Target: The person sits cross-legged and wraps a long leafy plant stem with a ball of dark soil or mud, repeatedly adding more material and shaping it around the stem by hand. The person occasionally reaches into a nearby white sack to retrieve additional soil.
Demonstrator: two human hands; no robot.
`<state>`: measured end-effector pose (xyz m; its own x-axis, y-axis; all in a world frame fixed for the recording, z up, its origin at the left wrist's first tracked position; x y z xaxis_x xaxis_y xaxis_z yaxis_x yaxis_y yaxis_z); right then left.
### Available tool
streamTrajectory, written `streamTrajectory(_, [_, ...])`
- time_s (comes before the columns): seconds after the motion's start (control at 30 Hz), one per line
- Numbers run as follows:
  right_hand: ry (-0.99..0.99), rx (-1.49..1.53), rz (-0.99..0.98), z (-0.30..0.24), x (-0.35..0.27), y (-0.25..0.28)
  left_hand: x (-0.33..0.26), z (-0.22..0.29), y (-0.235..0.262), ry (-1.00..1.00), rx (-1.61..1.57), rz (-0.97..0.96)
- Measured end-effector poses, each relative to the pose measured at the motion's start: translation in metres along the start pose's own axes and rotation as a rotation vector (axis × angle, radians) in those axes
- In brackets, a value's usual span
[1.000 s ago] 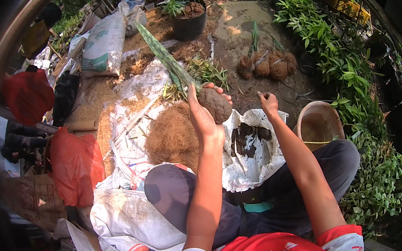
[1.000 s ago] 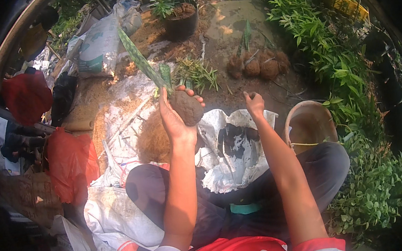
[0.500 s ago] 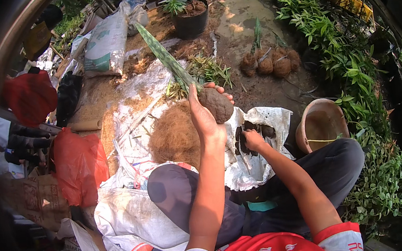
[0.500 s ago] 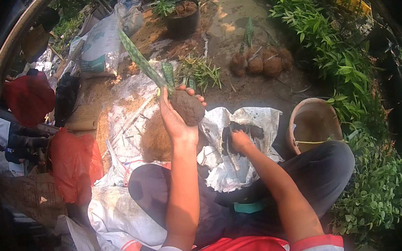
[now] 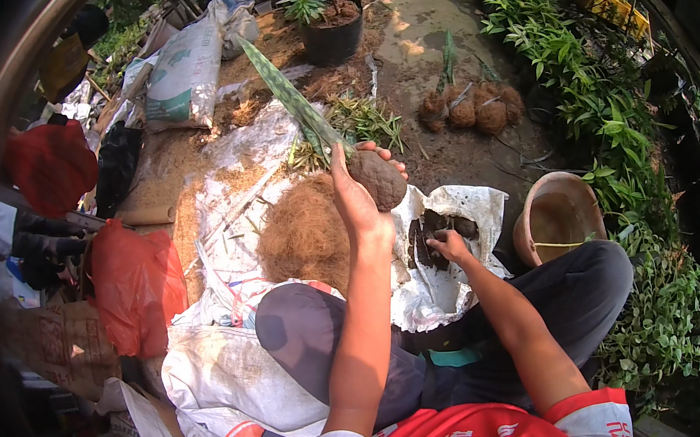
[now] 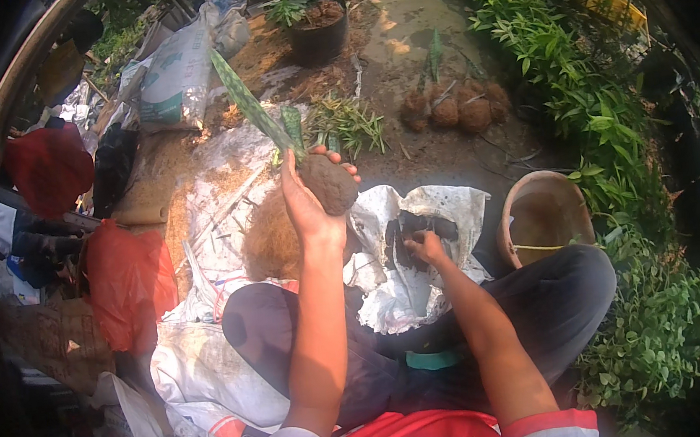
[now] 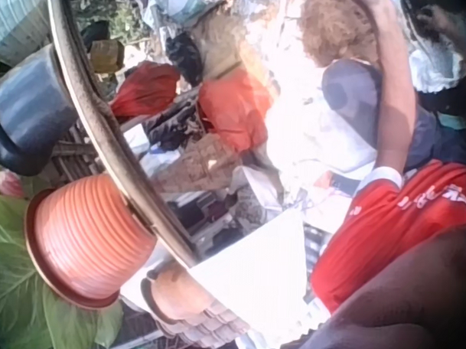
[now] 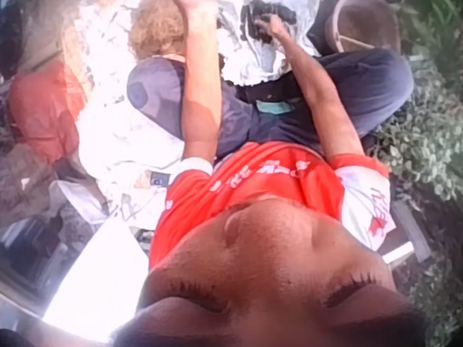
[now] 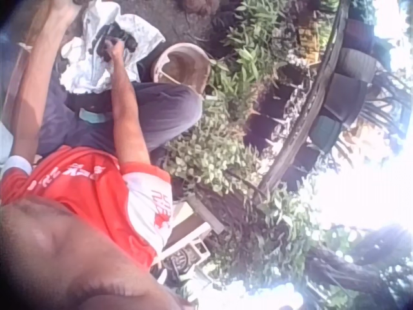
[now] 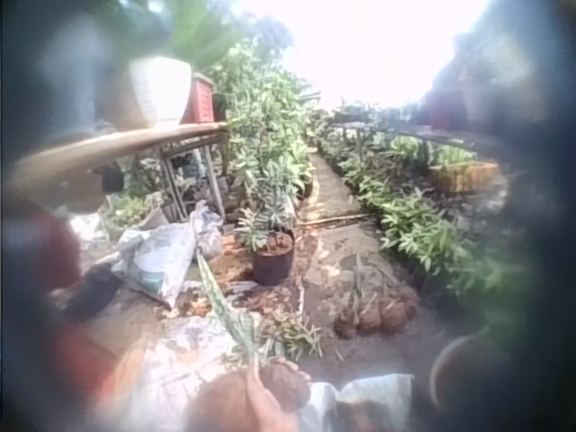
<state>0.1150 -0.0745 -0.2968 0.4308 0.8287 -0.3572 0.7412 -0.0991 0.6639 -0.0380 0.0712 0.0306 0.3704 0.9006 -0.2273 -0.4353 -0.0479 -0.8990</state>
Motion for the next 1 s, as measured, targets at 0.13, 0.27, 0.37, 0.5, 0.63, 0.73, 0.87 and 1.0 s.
streamTrajectory(0.13, [-0.179, 0.510, -0.219, 0.010, 0.003, -0.004, 0.002, -0.004, 0.004, 0.007, 0.035, 0.018])
streamTrajectory(0.27, [-0.263, 0.786, -0.302, 0.013, -0.001, -0.006, 0.003, -0.009, 0.008, 0.018, 0.076, 0.044])
streamTrajectory(0.37, [-0.148, 0.483, -0.138, 0.012, 0.000, 0.000, 0.004, -0.012, 0.010, 0.027, 0.089, 0.048])
streamTrajectory(0.5, [0.013, 0.017, 0.060, 0.002, -0.012, 0.006, 0.005, -0.014, 0.013, 0.040, 0.090, 0.052])
streamTrajectory(0.63, [0.055, -0.428, 0.203, -0.008, -0.038, 0.006, 0.005, -0.013, 0.015, 0.032, 0.097, 0.050])
streamTrajectory(0.73, [0.065, -0.524, 0.241, -0.015, -0.046, 0.004, 0.006, -0.012, 0.015, 0.031, 0.091, 0.046])
streamTrajectory(0.87, [0.105, -0.459, 0.237, -0.020, -0.048, 0.007, 0.006, -0.013, 0.015, 0.034, 0.098, 0.048])
streamTrajectory(1.0, [0.152, -0.443, 0.290, -0.028, -0.051, 0.011, 0.006, -0.014, 0.015, 0.035, 0.095, 0.046])
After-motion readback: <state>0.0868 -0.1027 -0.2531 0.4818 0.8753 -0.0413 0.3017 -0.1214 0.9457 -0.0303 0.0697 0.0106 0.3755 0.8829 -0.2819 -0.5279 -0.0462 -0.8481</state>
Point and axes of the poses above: each hand's wrist, its own x-axis towards the middle knuckle, its own y-axis out of the back of the hand, z = x × y, the point moved 5 cm from there along x, towards the middle knuckle, and after that the axes turned 14 degrees about -x, right-handed, at the moved point
